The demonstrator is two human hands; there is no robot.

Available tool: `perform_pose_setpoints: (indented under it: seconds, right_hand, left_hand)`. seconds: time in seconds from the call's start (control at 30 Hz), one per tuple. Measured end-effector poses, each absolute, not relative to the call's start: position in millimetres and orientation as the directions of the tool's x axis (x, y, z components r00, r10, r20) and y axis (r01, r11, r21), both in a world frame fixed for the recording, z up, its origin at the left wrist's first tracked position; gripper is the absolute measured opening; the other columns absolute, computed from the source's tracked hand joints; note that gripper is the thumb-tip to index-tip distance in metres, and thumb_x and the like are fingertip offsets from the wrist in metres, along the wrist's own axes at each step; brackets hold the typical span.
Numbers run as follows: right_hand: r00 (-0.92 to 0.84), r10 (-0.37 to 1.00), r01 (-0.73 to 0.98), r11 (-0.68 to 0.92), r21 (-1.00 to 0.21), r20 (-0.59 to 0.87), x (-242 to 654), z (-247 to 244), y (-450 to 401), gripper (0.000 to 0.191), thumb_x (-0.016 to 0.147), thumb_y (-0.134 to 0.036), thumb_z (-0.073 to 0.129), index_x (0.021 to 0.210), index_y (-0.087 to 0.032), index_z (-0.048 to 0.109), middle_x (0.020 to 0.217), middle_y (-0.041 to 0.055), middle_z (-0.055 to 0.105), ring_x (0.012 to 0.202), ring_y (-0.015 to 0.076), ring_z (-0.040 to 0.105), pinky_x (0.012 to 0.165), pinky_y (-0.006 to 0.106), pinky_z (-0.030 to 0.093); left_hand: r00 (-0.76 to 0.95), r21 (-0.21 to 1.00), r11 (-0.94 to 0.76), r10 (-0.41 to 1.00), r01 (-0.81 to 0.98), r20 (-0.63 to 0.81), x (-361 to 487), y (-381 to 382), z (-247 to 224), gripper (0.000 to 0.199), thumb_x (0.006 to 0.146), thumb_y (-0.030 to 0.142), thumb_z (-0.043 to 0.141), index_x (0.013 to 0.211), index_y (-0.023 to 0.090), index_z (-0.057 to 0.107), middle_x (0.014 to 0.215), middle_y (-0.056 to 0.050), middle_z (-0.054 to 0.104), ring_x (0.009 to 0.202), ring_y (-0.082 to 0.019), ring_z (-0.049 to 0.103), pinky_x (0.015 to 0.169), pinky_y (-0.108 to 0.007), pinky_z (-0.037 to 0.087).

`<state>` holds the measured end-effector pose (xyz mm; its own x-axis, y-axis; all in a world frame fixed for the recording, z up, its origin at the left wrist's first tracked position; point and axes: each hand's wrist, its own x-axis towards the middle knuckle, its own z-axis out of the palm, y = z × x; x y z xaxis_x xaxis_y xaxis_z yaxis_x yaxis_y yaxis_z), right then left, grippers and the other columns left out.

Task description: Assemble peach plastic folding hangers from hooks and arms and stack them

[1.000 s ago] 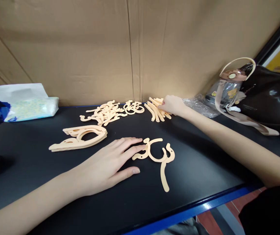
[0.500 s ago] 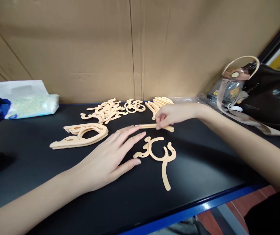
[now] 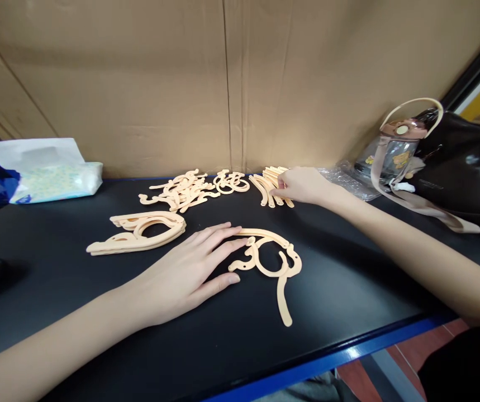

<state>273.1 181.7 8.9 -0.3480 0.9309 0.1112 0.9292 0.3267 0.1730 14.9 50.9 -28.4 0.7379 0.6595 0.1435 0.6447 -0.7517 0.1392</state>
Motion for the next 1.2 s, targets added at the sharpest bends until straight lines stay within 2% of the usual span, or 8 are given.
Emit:
perform_pose_setpoints:
  seconds: [0.1,0.23,0.43,0.67,0.9,1.0,1.07,1.2]
  right_hand:
    - [-0.342,0.934,0.932,0.323,0.166,0.103,273.0,2.8,184.6,0.033,0.084,-0.041,0.047,0.068,-0.017,0.065,0.072,0.0072,0.068,0.068,0.0200,0.060,0.053,0.027,0.031]
    - [-0.310,0.942,0.942,0.287,0.172,0.128,267.5,-1.2,183.8,0.025,0.079,-0.033,0.050,0.071,-0.016,0.067,0.071,0.0090,0.068,0.072,0.0224,0.063,0.056,0.027,0.035]
    - [-0.304,0.938,0.943,0.273,0.189,0.168,264.0,-4.5,184.2,0.024,0.078,-0.028,0.049,0.075,-0.014,0.068,0.075,0.0133,0.069,0.079,0.0264,0.064,0.060,0.029,0.039]
    - [-0.338,0.936,0.939,0.328,0.099,0.099,270.7,1.5,182.4,0.022,0.073,-0.025,0.050,0.056,-0.017,0.060,0.056,0.0058,0.061,0.056,0.0164,0.055,0.051,0.026,0.031]
    - [-0.369,0.927,0.927,0.372,-0.040,0.073,278.3,26.7,174.5,0.019,0.073,-0.024,0.052,0.056,-0.017,0.055,0.050,0.0000,0.048,0.049,0.0109,0.038,0.048,0.027,0.024]
    - [-0.492,0.867,0.848,0.498,-0.180,0.080,281.0,36.5,156.7,0.016,0.072,-0.021,0.054,0.057,-0.017,0.055,0.052,-0.0017,0.048,0.050,0.0098,0.039,0.049,0.025,0.027]
    - [-0.633,0.772,0.745,0.629,-0.222,0.058,281.8,35.8,139.3,0.011,0.072,-0.020,0.055,0.062,-0.017,0.058,0.057,-0.0029,0.054,0.052,0.0092,0.044,0.052,0.024,0.029]
    - [-0.772,0.636,0.633,0.771,-0.069,0.022,280.4,21.3,104.6,0.007,0.072,-0.018,0.056,0.066,-0.018,0.060,0.058,-0.0035,0.056,0.054,0.0093,0.046,0.056,0.024,0.030]
  left_hand:
    - [0.739,0.146,-0.751,0.660,0.644,0.136,15.4,51.0,-27.3,0.048,0.098,0.044,0.039,0.144,0.030,0.034,0.150,-0.004,0.036,0.139,-0.025,0.030,0.111,-0.042,0.032]
    - [0.742,0.143,-0.756,0.654,0.639,0.148,15.3,51.5,-27.2,0.048,0.098,0.044,0.039,0.143,0.029,0.036,0.150,-0.004,0.037,0.139,-0.025,0.031,0.111,-0.041,0.033]
    - [0.743,0.149,-0.762,0.648,0.630,0.169,14.9,51.7,-27.8,0.048,0.097,0.044,0.040,0.142,0.028,0.037,0.149,-0.005,0.038,0.138,-0.026,0.032,0.110,-0.041,0.034]
    - [0.735,0.149,-0.753,0.658,0.641,0.162,15.6,51.2,-26.8,0.047,0.097,0.043,0.041,0.142,0.028,0.038,0.149,-0.004,0.038,0.138,-0.025,0.032,0.110,-0.042,0.035]
    - [0.729,0.146,-0.753,0.657,0.641,0.191,16.5,49.5,-27.9,0.048,0.097,0.043,0.042,0.142,0.028,0.037,0.150,-0.005,0.037,0.136,-0.026,0.035,0.111,-0.042,0.035]
    - [0.673,0.146,-0.716,0.694,0.683,0.255,18.3,46.4,-26.7,0.053,0.097,0.044,0.041,0.145,0.026,0.030,0.153,-0.006,0.029,0.136,-0.026,0.034,0.111,-0.043,0.034]
    - [0.643,0.125,-0.700,0.702,0.703,0.306,18.9,45.6,-25.6,0.057,0.097,0.044,0.041,0.147,0.025,0.025,0.155,-0.007,0.023,0.138,-0.027,0.031,0.113,-0.044,0.032]
    - [0.659,0.058,-0.714,0.671,0.698,0.339,17.5,48.1,-25.7,0.059,0.096,0.043,0.042,0.149,0.023,0.023,0.156,-0.008,0.020,0.141,-0.029,0.024,0.114,-0.047,0.028]
